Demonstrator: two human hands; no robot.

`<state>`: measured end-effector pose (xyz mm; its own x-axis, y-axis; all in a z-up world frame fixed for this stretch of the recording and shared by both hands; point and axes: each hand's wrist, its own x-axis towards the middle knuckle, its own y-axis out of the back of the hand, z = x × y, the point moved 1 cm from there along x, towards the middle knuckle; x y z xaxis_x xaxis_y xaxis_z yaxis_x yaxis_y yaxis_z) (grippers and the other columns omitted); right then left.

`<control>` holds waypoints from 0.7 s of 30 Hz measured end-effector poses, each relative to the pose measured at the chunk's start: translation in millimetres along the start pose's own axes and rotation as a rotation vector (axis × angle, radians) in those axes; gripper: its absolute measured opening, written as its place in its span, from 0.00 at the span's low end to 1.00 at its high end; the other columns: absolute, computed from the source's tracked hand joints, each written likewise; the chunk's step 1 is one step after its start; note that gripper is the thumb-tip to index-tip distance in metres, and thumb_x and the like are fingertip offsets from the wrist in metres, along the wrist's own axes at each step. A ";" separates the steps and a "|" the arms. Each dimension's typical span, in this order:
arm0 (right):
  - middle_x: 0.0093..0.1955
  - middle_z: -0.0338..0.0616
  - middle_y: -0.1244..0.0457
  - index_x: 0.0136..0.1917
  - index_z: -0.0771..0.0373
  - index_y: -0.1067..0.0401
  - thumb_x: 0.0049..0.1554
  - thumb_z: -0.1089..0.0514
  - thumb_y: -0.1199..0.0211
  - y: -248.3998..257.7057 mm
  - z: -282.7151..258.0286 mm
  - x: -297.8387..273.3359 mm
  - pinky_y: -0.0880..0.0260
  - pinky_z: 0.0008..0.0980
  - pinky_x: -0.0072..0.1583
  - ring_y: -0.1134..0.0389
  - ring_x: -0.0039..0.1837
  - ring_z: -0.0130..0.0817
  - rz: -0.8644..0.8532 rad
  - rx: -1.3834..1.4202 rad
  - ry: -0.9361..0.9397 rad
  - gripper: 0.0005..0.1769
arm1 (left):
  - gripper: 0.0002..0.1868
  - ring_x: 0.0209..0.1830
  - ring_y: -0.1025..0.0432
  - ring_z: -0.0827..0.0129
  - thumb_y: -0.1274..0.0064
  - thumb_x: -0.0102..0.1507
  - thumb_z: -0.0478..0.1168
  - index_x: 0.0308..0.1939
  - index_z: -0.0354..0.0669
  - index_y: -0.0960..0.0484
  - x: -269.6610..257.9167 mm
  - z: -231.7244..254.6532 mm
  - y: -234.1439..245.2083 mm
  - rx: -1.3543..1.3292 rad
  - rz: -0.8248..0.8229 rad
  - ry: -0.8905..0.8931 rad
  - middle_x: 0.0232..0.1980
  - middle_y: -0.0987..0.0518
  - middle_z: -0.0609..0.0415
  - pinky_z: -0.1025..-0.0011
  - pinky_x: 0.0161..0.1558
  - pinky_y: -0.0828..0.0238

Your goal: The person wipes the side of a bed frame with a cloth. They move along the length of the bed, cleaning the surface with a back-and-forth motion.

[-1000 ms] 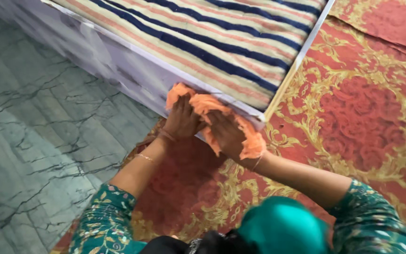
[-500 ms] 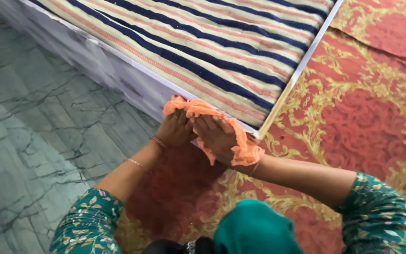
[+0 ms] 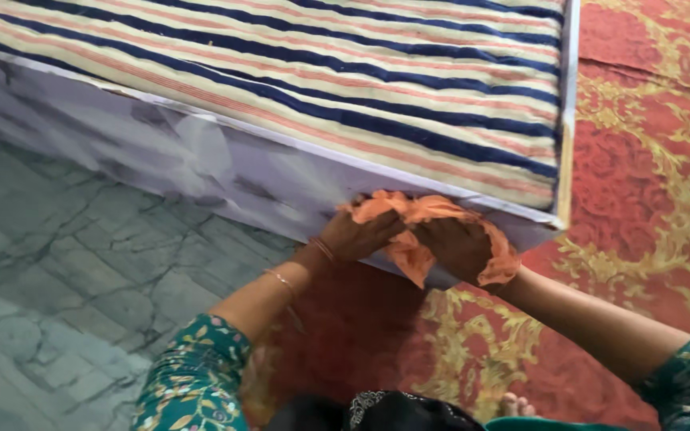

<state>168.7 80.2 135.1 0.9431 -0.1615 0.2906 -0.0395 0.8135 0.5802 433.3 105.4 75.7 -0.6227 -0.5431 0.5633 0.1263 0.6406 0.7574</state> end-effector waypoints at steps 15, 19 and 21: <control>0.70 0.41 0.37 0.71 0.56 0.33 0.63 0.58 0.47 -88.9 -153.0 34.6 0.34 0.36 0.68 0.35 0.69 0.36 -0.598 0.949 -0.318 0.23 | 0.20 0.69 0.34 0.63 0.64 0.77 0.43 0.69 0.43 0.24 -154.2 -4.0 -217.1 0.152 -0.304 -0.398 0.60 0.22 0.54 0.60 0.70 0.39; 0.72 0.40 0.38 0.72 0.54 0.34 0.62 0.58 0.49 -91.0 -176.6 59.2 0.33 0.36 0.67 0.34 0.69 0.35 -0.754 0.850 -0.305 0.24 | 0.16 0.85 0.45 0.65 0.64 0.76 0.41 0.62 0.42 0.25 -171.1 -0.4 -229.0 -0.169 -0.346 -0.141 0.72 0.27 0.56 0.56 0.49 0.38; 0.72 0.39 0.38 0.72 0.53 0.35 0.62 0.58 0.50 -87.0 -174.3 55.9 0.33 0.35 0.66 0.34 0.69 0.35 -0.828 0.787 -0.299 0.24 | 0.20 0.84 0.47 0.68 0.63 0.73 0.44 0.67 0.44 0.30 -171.6 5.4 -226.2 0.072 -0.163 -0.150 0.76 0.31 0.59 0.59 0.57 0.46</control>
<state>282.4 97.8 -31.7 0.6662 -0.6875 -0.2889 0.2567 -0.1523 0.9544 507.5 56.7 -194.1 -0.7388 -0.5593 0.3759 -0.0377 0.5913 0.8056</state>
